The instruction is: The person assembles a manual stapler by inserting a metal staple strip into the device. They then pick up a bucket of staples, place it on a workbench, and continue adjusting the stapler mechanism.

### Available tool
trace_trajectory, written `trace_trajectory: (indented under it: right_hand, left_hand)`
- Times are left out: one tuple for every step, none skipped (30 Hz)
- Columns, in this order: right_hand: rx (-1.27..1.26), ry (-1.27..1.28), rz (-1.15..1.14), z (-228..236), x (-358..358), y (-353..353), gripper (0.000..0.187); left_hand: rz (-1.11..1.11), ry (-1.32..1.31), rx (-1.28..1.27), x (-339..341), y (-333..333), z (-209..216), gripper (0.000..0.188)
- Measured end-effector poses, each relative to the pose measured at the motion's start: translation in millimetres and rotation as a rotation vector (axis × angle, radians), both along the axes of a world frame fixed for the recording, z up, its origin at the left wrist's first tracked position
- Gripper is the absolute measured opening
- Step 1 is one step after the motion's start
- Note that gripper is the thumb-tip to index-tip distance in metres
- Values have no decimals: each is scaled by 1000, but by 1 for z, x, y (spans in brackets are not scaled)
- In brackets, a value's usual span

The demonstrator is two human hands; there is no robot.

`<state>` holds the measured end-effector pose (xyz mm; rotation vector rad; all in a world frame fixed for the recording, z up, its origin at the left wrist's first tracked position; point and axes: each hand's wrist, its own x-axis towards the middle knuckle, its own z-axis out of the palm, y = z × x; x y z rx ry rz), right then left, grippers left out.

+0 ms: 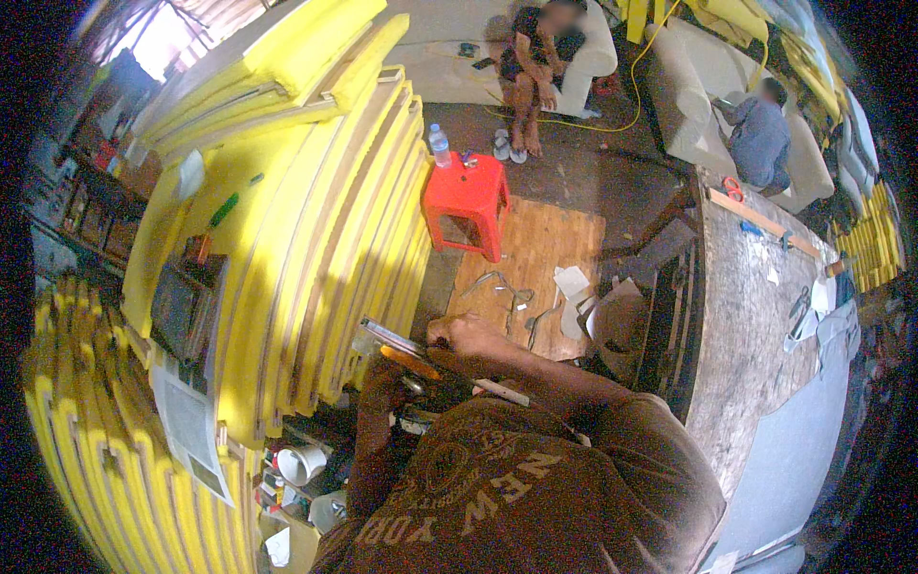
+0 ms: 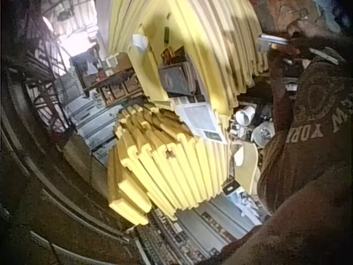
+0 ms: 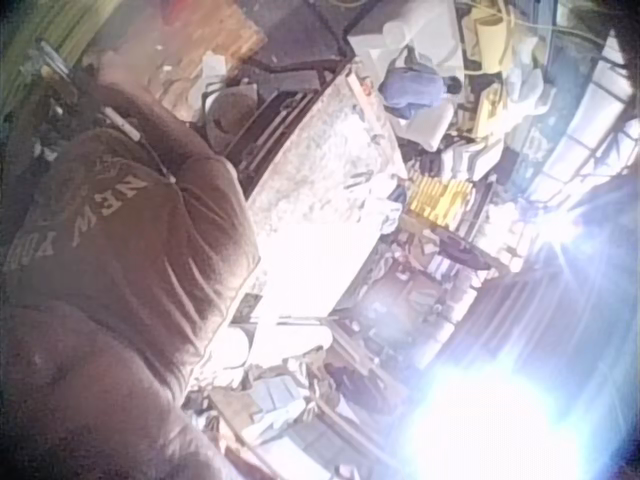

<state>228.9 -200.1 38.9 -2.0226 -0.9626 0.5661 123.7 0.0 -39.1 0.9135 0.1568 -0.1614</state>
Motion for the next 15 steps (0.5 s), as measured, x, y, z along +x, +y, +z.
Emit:
trace_trajectory:
  right_hand:
    - [-10, 0, 12, 3, 0, 1, 22]
    - [-20, 0, 23, 7, 1, 1, 24]
    - [-30, -1, 32, 10, 1, 1, 27]
    - [-4, -23, 37, 8, 1, 1, 27]
    - [22, -44, 42, 2, 1, 2, 27]
    - [47, -65, 48, -1, 1, 3, 27]
    - [47, -69, 55, -2, 1, 3, 27]
    - [46, -73, 62, -2, 1, 4, 27]
    - [47, -75, 69, 1, 2, 5, 27]
    - [-2, -43, 64, 6, 1, 6, 25]
    - [-52, -12, 60, 13, 0, 6, 24]
    - [-101, 20, 54, 19, -1, 6, 22]
    - [-96, 17, 53, 18, -1, 7, 22]
    - [-91, 15, 51, 17, -1, 7, 23]
    - [-87, 11, 50, 16, -2, 7, 23]
  left_hand:
    - [15, 10, 2, -2, 2, -5, 29]
    - [31, 25, 5, -5, 4, -10, 28]
    - [46, 41, 18, -6, 5, -16, 27]
    - [64, 56, 30, -7, 7, -20, 27]
    - [79, 71, 42, -9, 9, -24, 26]
    - [93, 84, 54, -11, 10, -29, 26]
    - [107, 94, 68, -13, 12, -33, 25]
    - [118, 103, 76, -15, 13, -37, 25]
    - [126, 111, 80, -15, 13, -35, 24]
    - [136, 122, 82, -15, 12, -32, 23]
    - [131, 137, 68, -16, 11, -28, 23]
    - [126, 152, 55, -16, 8, -20, 23]
    - [120, 168, 41, -16, 5, -11, 23]
    - [132, 168, 51, -17, 4, -6, 23]
    - [145, 167, 59, -18, 2, -2, 24]
